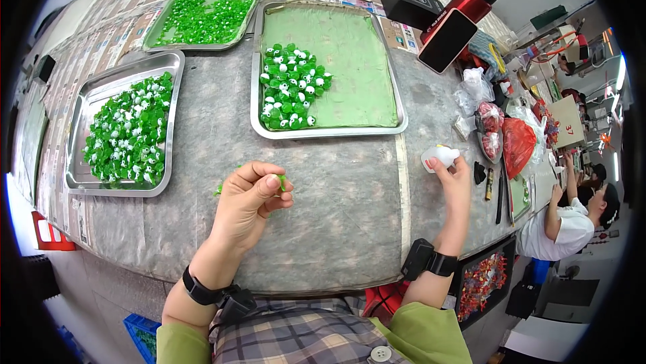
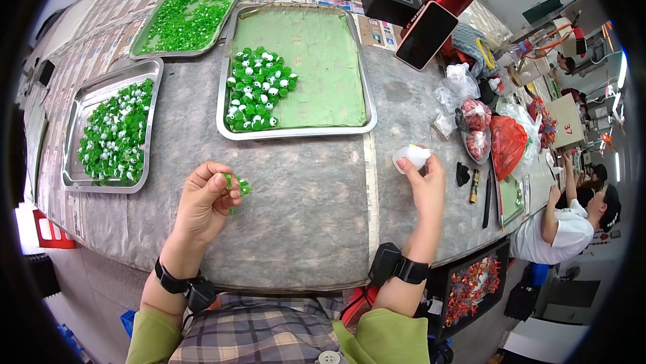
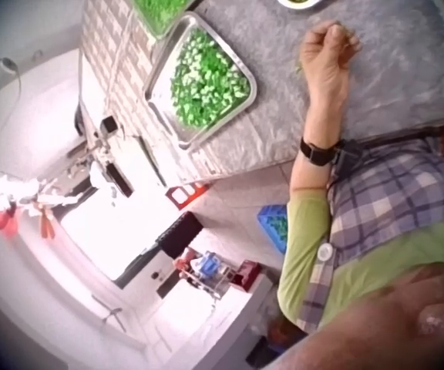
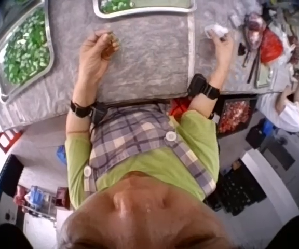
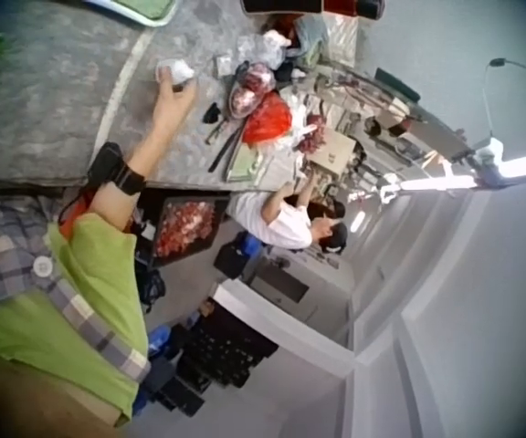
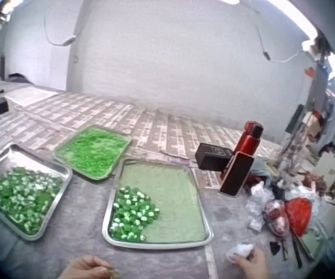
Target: The person applies glue to green plastic bases and attaches white and black eye pieces to them by hand. The completed assemblies are then placed onto the table, and the process is repeated.
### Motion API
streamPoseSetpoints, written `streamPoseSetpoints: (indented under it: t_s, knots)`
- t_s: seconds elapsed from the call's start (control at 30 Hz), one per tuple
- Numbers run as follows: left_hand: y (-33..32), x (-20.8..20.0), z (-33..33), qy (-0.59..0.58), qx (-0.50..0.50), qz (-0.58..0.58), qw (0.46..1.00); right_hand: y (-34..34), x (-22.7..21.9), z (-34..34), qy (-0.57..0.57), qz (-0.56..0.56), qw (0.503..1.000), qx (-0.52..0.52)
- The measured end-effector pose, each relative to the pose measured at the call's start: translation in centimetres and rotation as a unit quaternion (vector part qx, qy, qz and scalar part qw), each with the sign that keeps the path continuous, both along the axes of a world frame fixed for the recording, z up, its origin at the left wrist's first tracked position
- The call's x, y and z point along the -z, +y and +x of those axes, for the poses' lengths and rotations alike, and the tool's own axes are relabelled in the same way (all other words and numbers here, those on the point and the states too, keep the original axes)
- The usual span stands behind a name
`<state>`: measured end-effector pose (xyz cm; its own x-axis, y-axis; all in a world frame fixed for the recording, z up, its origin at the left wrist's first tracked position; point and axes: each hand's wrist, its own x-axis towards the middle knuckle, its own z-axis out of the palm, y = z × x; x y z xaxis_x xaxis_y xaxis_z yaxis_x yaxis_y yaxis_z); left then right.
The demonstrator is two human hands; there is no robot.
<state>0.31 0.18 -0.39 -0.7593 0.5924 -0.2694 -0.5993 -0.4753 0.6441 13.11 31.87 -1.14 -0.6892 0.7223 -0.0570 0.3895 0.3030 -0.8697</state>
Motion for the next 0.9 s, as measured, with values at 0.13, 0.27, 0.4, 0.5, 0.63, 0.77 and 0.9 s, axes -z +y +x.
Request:
streamPoseSetpoints:
  t_s: [0.13, 0.27, 0.4, 0.5, 0.63, 0.77, 0.9]
  knots:
    - [0.2, -0.6, 0.0, -0.012, -0.004, -0.028, 1.000, -2.3, -1.2, -1.7, 0.177, -0.050, 0.983, -0.005]
    - [0.0, -0.6, 0.1, -0.012, 0.014, -0.027, 0.999, -8.4, -6.2, -4.2, 0.248, -0.080, 0.964, -0.054]
    - [-0.1, 0.0, 0.0, -0.007, 0.028, 0.017, 0.999, -11.3, -7.4, -5.2, 0.300, -0.098, 0.940, -0.133]
    - [-0.2, -0.1, -0.1, -0.030, 0.029, 0.021, 0.999, -13.3, -8.0, -6.0, 0.331, -0.030, 0.935, -0.120]
    - [-0.2, -0.1, -0.1, -0.048, 0.027, 0.021, 0.998, -15.0, -8.0, -6.3, 0.375, -0.034, 0.917, -0.130]
    - [-0.2, 0.0, -0.1, -0.047, 0.031, 0.032, 0.998, -14.8, -7.1, -6.1, 0.356, 0.087, 0.908, -0.202]
    - [-0.2, 0.2, -0.1, -0.047, 0.034, 0.041, 0.998, -14.7, -6.9, -6.1, 0.325, 0.141, 0.905, -0.236]
